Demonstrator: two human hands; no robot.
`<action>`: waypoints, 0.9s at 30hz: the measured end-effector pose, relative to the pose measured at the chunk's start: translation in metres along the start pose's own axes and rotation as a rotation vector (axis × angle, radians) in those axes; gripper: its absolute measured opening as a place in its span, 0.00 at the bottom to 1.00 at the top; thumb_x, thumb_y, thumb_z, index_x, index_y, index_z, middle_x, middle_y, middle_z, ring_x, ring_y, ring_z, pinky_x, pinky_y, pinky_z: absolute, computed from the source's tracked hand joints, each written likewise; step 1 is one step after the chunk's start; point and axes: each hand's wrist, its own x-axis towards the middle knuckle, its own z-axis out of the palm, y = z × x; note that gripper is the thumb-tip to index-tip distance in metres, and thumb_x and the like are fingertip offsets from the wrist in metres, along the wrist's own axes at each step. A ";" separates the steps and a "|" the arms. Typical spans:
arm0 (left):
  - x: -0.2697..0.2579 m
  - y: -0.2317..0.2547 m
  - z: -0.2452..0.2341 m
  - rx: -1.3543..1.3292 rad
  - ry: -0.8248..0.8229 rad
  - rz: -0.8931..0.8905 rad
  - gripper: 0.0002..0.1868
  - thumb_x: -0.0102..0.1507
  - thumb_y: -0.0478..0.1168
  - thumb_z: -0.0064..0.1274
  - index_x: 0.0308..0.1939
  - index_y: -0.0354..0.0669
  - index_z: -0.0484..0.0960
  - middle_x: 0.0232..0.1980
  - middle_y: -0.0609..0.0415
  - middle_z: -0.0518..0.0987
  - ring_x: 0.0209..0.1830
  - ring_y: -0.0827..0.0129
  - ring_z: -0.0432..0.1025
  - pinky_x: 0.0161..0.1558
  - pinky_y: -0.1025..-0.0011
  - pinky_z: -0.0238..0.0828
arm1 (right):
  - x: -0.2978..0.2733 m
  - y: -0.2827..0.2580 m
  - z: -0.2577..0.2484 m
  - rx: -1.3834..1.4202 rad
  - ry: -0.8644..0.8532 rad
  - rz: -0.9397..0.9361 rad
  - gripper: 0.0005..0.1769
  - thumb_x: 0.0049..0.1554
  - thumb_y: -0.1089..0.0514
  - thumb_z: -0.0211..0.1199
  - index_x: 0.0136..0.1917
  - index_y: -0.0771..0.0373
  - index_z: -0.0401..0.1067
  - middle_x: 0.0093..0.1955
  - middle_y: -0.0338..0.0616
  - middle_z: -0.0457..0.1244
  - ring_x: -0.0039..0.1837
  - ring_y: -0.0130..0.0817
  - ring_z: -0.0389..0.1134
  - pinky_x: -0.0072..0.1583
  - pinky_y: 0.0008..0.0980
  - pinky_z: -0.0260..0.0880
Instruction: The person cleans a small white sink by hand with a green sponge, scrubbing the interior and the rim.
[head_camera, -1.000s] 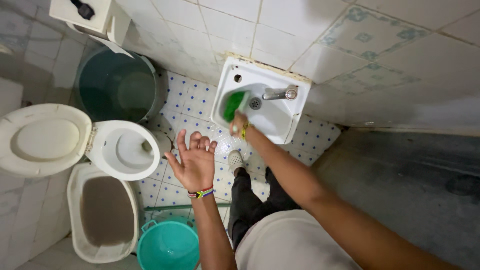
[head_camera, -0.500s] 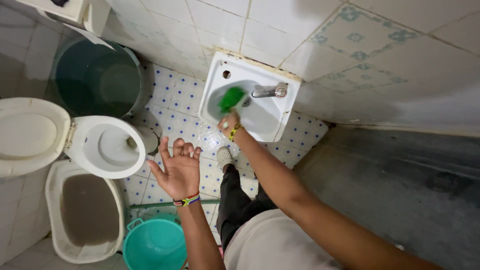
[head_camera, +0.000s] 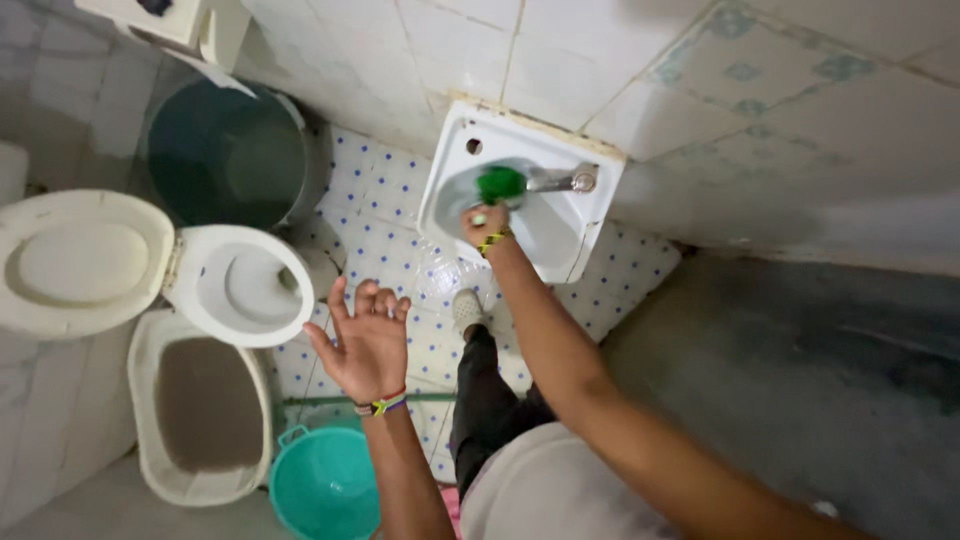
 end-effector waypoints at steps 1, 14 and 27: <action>-0.003 -0.001 0.000 0.003 0.000 0.001 0.30 0.67 0.64 0.32 0.61 0.47 0.68 0.52 0.49 0.72 0.46 0.63 0.64 0.54 0.60 0.57 | 0.000 0.010 -0.007 -0.419 0.097 -0.070 0.13 0.48 0.50 0.50 0.29 0.60 0.61 0.22 0.41 0.57 0.26 0.34 0.61 0.31 0.33 0.65; 0.015 -0.031 0.003 -0.032 -0.059 -0.097 0.30 0.66 0.63 0.32 0.60 0.48 0.67 0.52 0.49 0.72 0.48 0.63 0.64 0.54 0.60 0.58 | -0.073 -0.099 -0.019 -2.976 0.527 -0.312 0.23 0.57 0.42 0.50 0.53 0.62 0.63 0.43 0.51 0.66 0.46 0.48 0.69 0.46 0.44 0.69; 0.004 -0.035 0.001 -0.001 -0.057 -0.066 0.31 0.67 0.63 0.31 0.61 0.46 0.66 0.52 0.47 0.72 0.48 0.62 0.64 0.53 0.61 0.59 | -0.122 -0.062 0.021 -3.157 0.601 -0.172 0.18 0.58 0.51 0.47 0.56 0.65 0.60 0.42 0.53 0.66 0.43 0.47 0.71 0.41 0.44 0.72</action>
